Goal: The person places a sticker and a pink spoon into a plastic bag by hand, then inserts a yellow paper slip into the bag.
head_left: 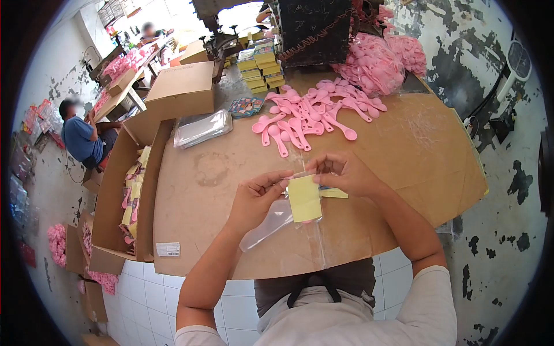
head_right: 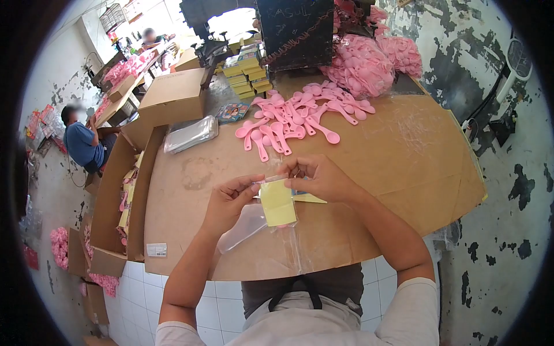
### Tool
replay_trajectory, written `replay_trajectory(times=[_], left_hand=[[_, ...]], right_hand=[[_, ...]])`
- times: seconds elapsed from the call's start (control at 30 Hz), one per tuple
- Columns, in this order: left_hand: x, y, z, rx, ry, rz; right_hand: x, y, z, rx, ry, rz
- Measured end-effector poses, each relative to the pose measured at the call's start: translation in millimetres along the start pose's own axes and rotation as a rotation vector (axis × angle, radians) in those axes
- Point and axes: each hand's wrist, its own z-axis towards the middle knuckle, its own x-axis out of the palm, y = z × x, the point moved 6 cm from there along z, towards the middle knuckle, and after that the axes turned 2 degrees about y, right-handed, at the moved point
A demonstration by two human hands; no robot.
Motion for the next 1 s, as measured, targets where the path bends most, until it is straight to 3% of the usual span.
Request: replay_trajectory(times=[0.17, 0.27, 0.37, 0.47, 0.53, 0.6, 0.7, 0.8, 0.87, 0.9, 1.0], left_hand=[[-6.8, -3.0, 1.4, 0.059, -0.031, -0.073], [5.4, -26.1, -3.7, 0.157, -0.079, -0.174], [-0.6, -10.4, -3.3, -0.002, 0.091, 0.035], [-27.5, -18.3, -3.9, -0.061, 0.025, 0.118], [-80.2, -29.7, -7.6, 0.296, -0.229, 0.010], [-120.3, -66.9, -22.1, 0.584, -0.616, -0.415], [-119.5, -75.3, -20.7, 0.626, -0.686, -0.407], [-92.9, -13.2, 7.0, 0.271, -0.345, 0.267], [-39.3, -14.8, 3.0, 0.119, -0.049, 0.680], [-23.9, -13.9, -0.5, 0.077, -0.038, 0.868], [-15.6, 0.4, -2.5, 0.067, 0.014, 0.912]], right_hand=[[7.2, -9.9, -1.0, 0.075, 0.140, -0.056], [6.1, -7.4, 0.4, 0.024, 0.095, 0.015], [8.5, 12.1, 0.7, 0.023, 0.082, 0.083], [-8.1, 12.3, 0.6, 0.029, -0.013, 0.016], [-28.5, 18.7, -3.1, 0.077, -0.036, -0.405], [-46.2, 17.6, -11.7, 0.074, -0.066, -0.682], [-56.4, 3.0, -15.0, 0.030, -0.097, -0.846], [-51.2, -5.9, -16.1, 0.061, -0.088, -0.927], [-53.2, -12.4, -14.8, 0.058, -0.082, -0.977], [-54.4, -12.0, -14.2, 0.064, -0.078, -0.934], [-60.3, -12.8, -15.0, 0.107, -0.081, -0.798]])
